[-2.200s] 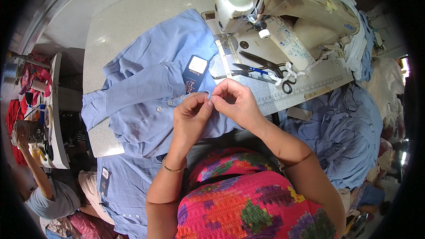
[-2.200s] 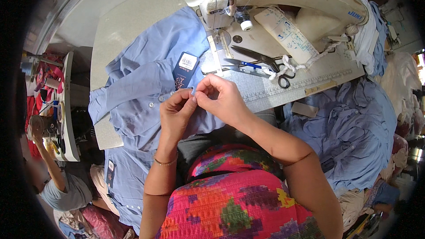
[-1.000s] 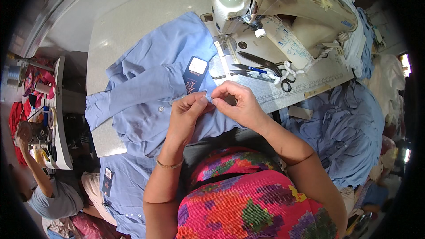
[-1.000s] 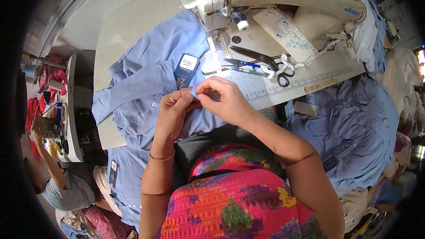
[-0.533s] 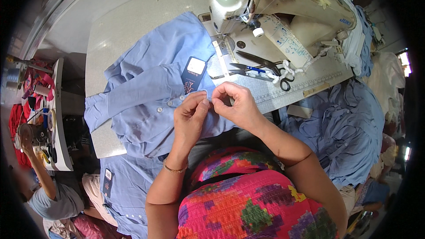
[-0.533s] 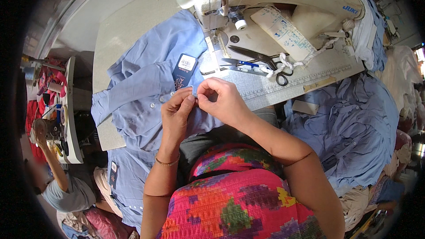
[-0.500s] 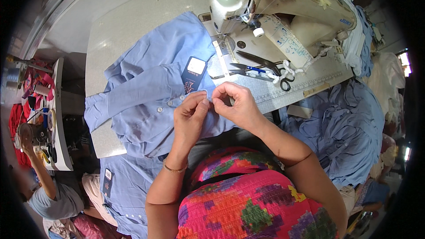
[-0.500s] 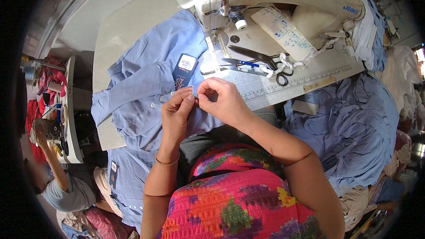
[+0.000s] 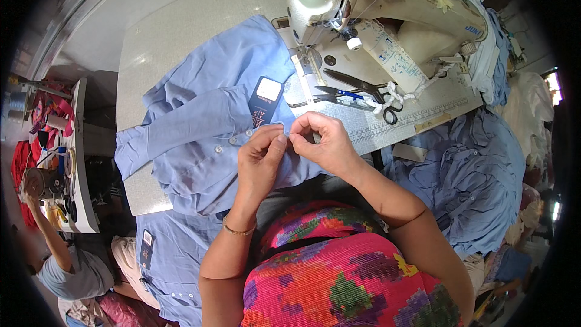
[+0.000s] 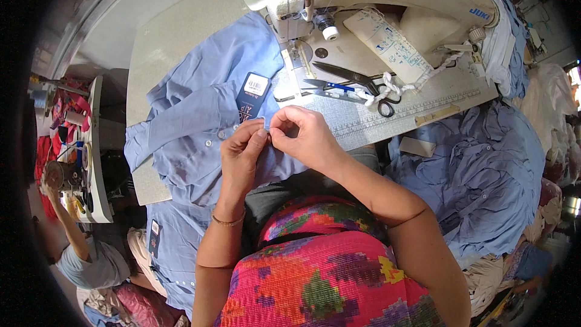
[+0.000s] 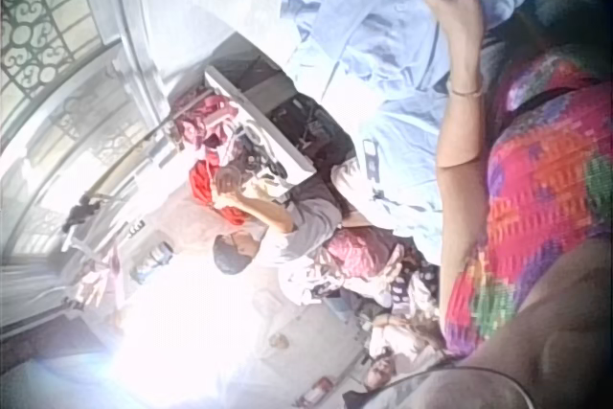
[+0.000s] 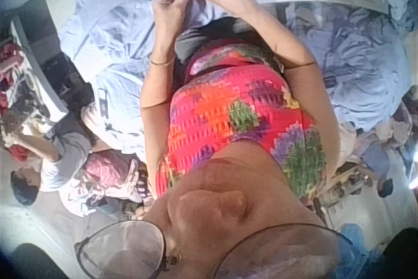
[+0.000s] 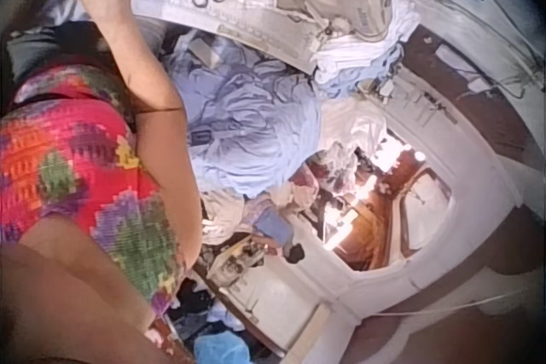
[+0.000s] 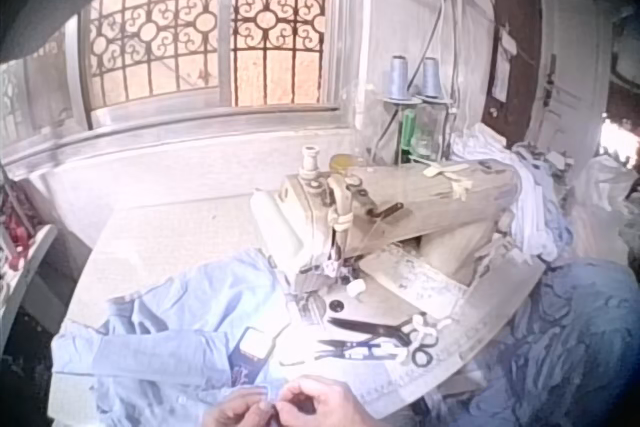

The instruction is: The person picks up a light blue shirt, unfolds it on a work table next to a sewing machine, and uses a small pair of nippers to trim loose threads from the collar area.

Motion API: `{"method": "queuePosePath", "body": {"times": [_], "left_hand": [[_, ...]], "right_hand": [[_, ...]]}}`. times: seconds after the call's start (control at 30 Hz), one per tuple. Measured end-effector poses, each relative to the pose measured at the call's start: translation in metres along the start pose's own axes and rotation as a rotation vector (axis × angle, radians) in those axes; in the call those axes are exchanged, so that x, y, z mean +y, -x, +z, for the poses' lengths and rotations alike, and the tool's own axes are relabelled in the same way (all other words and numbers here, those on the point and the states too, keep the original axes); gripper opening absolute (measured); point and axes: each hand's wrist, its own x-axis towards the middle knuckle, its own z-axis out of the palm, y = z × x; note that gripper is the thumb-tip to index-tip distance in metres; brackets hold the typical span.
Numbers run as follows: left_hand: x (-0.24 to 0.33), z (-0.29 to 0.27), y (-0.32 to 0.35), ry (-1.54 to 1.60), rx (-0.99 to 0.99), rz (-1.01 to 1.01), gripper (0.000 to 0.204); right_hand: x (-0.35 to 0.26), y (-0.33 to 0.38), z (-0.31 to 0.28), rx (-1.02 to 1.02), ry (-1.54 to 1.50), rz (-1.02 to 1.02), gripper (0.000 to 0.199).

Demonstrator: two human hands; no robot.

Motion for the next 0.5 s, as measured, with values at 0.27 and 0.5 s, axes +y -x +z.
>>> {"method": "queuePosePath", "body": {"times": [0.27, 0.5], "left_hand": [[-0.0051, -0.0008, -0.0007, 0.075, -0.006, -0.048, 0.013], [0.0001, 0.0012, 0.0007, -0.001, 0.001, -0.004, 0.014]], "right_hand": [[0.0037, -0.0002, -0.0022, -0.009, 0.010, -0.010, 0.008], [0.0027, 0.0000, -0.0018, -0.007, 0.003, -0.002, 0.009]]}}
